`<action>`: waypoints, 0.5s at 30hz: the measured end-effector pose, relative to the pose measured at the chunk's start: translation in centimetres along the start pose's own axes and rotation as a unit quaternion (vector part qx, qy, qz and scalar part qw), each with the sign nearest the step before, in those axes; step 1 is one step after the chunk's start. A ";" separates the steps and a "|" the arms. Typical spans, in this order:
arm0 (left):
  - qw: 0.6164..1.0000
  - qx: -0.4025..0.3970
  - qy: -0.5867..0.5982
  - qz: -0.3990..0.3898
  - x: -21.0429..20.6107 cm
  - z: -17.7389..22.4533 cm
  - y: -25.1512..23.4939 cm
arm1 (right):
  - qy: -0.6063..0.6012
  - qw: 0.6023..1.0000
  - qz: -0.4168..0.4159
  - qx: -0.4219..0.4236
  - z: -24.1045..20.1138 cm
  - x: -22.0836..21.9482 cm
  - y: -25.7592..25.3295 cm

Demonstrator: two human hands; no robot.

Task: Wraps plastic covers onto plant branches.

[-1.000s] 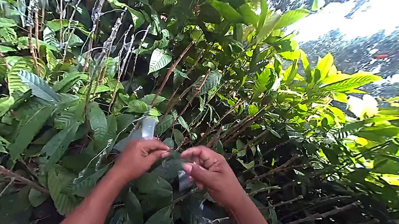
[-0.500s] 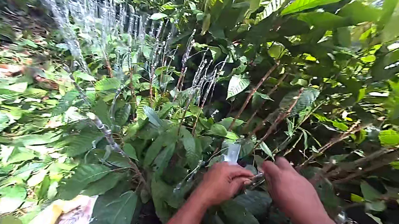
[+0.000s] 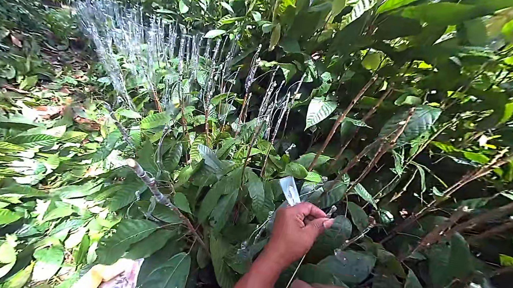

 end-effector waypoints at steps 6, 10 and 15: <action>0.996 -0.051 0.003 -0.077 -1.2 -0.4 0.5 | -0.213 0.918 0.171 -0.288 13.3 7.3 -1.8; 0.993 -0.086 0.070 -0.035 0.1 -1.1 0.2 | -0.561 0.743 0.113 -0.348 13.6 1.0 0.3; 0.993 -0.119 0.023 0.001 0.3 -0.8 0.2 | -0.406 0.830 0.163 -0.345 12.0 1.5 0.4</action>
Point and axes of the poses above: each hand's wrist, its own y-axis away from the middle knuckle, its own x-axis out of the back of the hand, z = x × y, the point moved 7 cm from there along -y, towards the middle knuckle, and after that the axes turned 2 degrees about x, right-handed, at the moved point
